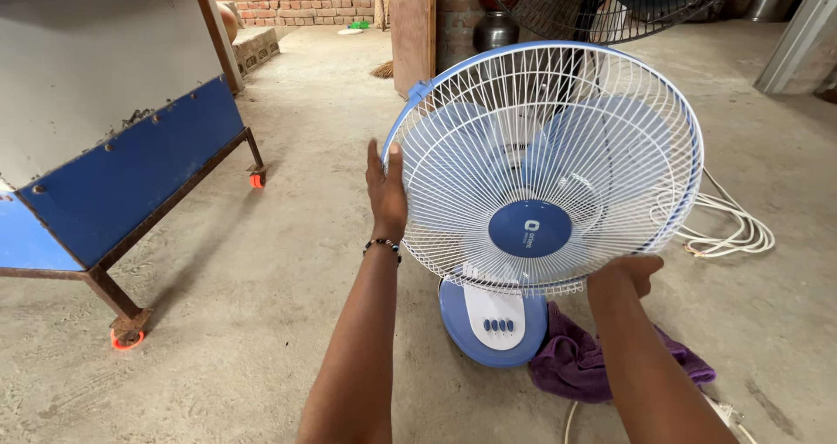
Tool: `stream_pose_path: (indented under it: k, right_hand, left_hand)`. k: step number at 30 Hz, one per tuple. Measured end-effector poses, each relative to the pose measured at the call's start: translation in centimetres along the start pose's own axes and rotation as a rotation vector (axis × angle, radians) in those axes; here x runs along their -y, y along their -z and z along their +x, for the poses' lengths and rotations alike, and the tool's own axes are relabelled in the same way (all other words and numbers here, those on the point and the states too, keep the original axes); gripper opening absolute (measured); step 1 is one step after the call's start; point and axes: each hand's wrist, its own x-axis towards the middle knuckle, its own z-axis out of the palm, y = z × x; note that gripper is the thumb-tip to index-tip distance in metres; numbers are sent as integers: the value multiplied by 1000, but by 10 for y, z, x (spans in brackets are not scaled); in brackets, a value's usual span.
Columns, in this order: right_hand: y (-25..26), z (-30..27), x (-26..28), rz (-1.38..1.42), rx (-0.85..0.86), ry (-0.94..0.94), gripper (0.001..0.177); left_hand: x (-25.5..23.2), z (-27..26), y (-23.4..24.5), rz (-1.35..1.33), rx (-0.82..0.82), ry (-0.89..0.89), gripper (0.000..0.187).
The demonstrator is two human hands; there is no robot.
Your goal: The person wipes the base and neck of a blue and white pedestal fan with a purple cloth, then attaches the front wire grille to the fan head, aligning and securing it in place.
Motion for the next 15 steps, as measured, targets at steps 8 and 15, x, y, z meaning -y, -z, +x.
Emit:
stream_pose_path:
  k: [8, 15]
  right_hand:
    - [-13, 9, 2, 85, 137, -1, 72]
    - [-14, -12, 0, 57, 107, 11, 75]
  left_hand:
    - [-50, 30, -32, 3, -16, -190, 46]
    - [-60, 51, -33, -99, 14, -168, 46]
